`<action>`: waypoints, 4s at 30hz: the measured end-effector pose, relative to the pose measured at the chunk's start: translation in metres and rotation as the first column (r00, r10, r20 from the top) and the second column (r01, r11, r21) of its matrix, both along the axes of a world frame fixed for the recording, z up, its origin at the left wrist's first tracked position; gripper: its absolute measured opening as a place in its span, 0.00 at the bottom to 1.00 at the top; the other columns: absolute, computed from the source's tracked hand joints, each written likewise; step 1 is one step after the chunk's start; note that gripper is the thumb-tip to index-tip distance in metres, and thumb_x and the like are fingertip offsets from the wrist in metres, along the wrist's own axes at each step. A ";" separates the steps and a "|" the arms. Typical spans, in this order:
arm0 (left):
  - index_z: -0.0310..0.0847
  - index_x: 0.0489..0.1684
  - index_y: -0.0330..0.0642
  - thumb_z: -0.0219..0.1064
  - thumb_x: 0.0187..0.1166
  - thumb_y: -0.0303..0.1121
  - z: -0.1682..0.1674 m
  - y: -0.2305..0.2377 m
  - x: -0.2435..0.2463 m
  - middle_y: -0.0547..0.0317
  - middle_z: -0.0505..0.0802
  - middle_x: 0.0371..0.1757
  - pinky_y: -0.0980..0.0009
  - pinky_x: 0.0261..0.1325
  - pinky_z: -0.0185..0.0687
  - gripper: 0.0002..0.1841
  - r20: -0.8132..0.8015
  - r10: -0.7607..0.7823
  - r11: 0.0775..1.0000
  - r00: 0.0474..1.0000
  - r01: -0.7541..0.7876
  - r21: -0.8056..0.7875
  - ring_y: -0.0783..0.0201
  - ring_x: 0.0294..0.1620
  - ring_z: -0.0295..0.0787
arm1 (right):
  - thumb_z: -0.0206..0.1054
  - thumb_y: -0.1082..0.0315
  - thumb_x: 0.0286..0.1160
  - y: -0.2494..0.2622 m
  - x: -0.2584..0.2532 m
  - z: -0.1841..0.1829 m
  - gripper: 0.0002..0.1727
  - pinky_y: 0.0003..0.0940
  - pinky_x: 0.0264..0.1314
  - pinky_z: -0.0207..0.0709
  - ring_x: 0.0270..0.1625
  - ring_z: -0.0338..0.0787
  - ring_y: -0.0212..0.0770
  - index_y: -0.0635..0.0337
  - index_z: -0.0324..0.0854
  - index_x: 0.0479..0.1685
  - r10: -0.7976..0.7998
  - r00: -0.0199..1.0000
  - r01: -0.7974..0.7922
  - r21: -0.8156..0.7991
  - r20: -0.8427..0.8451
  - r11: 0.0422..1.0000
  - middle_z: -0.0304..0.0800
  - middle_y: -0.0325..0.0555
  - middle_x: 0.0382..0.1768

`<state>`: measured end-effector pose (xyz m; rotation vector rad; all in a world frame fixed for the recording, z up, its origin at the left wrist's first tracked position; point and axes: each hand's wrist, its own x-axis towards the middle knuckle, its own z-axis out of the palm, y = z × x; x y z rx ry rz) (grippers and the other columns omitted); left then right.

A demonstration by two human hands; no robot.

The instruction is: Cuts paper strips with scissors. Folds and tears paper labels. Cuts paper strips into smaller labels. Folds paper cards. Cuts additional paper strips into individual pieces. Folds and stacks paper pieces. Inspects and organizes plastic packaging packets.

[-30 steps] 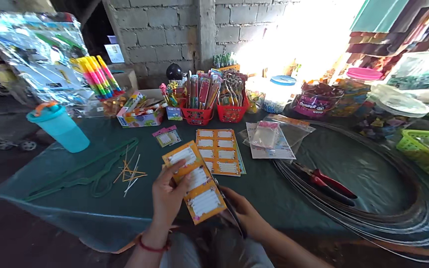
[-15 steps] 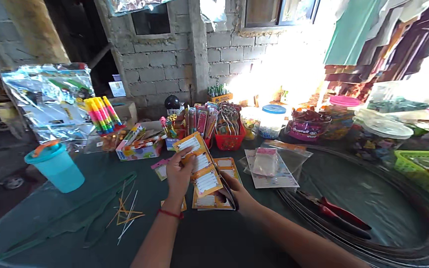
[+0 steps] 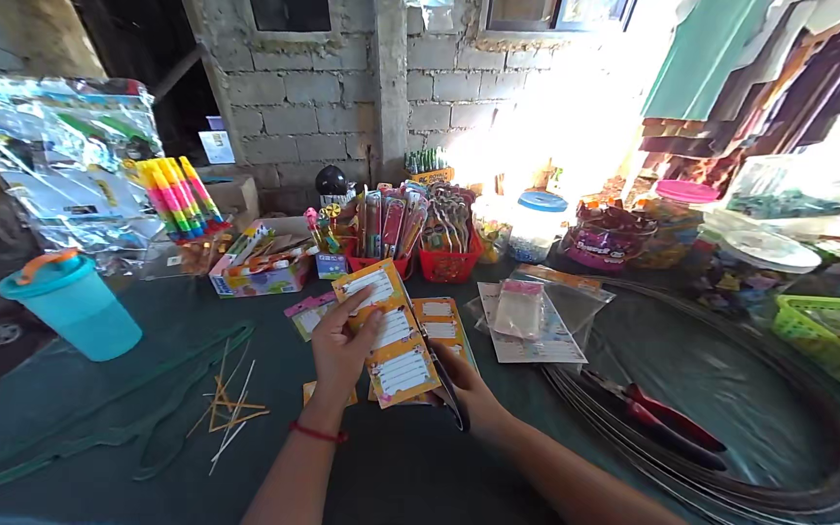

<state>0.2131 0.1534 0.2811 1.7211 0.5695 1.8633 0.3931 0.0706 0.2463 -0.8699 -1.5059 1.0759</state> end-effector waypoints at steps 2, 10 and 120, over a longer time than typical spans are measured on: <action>0.86 0.56 0.22 0.70 0.69 0.19 -0.001 -0.001 0.001 0.51 0.94 0.53 0.83 0.49 0.87 0.17 0.006 -0.010 1.000 1.000 0.010 0.019 0.79 0.46 0.91 | 0.60 0.70 0.78 -0.001 0.000 0.001 0.29 0.15 0.39 0.80 0.36 0.84 0.17 0.68 0.62 0.78 -0.008 1.000 0.008 0.002 0.000 1.000 0.86 0.29 0.46; 0.86 0.56 0.23 0.70 0.70 0.20 -0.001 -0.004 0.002 0.50 0.93 0.53 0.85 0.46 0.86 0.16 -0.017 -0.002 1.000 1.000 0.002 0.020 0.80 0.44 0.90 | 0.59 0.70 0.79 -0.003 0.000 0.001 0.28 0.16 0.41 0.82 0.39 0.86 0.18 0.68 0.62 0.78 -0.004 1.000 0.004 0.017 -0.031 1.000 0.87 0.30 0.50; 0.85 0.61 0.25 0.70 0.71 0.19 -0.005 -0.001 0.003 0.51 0.93 0.51 0.83 0.43 0.88 0.18 -0.003 0.039 0.997 0.999 -0.039 -0.073 0.78 0.40 0.91 | 0.60 0.69 0.80 0.003 0.007 0.004 0.26 0.14 0.31 0.78 0.28 0.81 0.17 0.67 0.67 0.76 -0.040 0.998 0.040 -0.014 0.039 0.999 0.86 0.27 0.37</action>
